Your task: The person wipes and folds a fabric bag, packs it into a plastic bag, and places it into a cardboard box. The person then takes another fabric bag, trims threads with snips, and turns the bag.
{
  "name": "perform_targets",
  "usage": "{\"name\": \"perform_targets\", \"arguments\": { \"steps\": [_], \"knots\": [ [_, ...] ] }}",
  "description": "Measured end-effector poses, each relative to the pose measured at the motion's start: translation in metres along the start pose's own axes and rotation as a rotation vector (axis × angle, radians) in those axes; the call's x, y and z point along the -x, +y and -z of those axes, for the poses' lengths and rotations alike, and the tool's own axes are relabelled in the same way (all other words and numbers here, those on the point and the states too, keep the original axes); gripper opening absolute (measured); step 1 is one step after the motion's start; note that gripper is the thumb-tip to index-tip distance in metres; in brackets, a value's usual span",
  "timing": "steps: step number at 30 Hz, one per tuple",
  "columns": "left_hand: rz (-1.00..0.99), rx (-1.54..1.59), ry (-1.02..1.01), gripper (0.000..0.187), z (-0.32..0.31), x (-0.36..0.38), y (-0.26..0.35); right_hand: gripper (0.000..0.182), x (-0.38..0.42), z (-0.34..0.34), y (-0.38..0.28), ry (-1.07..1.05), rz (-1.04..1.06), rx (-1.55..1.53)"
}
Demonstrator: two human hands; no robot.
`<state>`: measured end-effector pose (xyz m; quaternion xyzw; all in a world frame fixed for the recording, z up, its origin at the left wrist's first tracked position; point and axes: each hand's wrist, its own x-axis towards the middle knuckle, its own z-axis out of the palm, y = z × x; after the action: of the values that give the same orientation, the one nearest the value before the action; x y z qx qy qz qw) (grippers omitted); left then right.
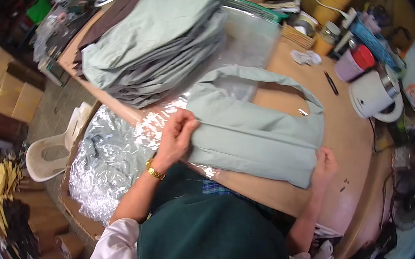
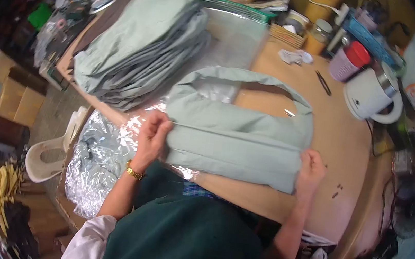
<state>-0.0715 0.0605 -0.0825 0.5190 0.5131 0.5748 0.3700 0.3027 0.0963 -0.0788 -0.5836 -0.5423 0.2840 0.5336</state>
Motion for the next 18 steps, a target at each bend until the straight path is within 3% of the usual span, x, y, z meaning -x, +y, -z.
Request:
{"name": "perform_targets", "arguments": {
  "steps": [1,3,6,8,9,11,13,15,18],
  "knots": [
    [-0.174,-0.093,0.109,0.008,-0.005,-0.002,-0.004,0.013,0.001,-0.008,-0.003,0.084,0.006,0.053],
    [-0.197,-0.317,0.150,0.008,0.002,0.000,-0.005,0.021,0.002,-0.003,-0.012,0.021,-0.172,0.088],
    [-0.213,-0.322,0.149,0.010,0.010,0.004,-0.017,0.021,-0.008,0.009,0.026,0.063,-0.124,0.172],
    [-0.202,-0.342,0.159,0.011,0.018,0.004,-0.023,0.015,-0.011,0.016,0.025,-0.298,-0.013,-0.304],
    [-0.195,-0.367,0.171,0.011,0.023,0.003,-0.025,0.015,-0.008,0.019,0.018,-0.274,-0.012,-0.291],
    [-0.192,-0.325,0.164,0.015,0.022,0.004,-0.019,0.010,-0.003,0.024,0.003,-0.473,-0.140,-0.404],
    [-0.252,-0.342,0.165,0.015,0.026,0.003,-0.025,0.005,-0.002,0.022,0.026,-0.428,-0.116,-0.377],
    [-0.264,-0.338,0.174,0.016,0.027,0.003,-0.027,0.005,0.000,0.014,0.032,-0.181,-0.102,-0.319],
    [-0.253,-0.307,0.202,0.014,0.029,0.005,-0.028,0.008,-0.003,0.010,0.028,-0.139,-0.045,-0.158]
  ]
}}
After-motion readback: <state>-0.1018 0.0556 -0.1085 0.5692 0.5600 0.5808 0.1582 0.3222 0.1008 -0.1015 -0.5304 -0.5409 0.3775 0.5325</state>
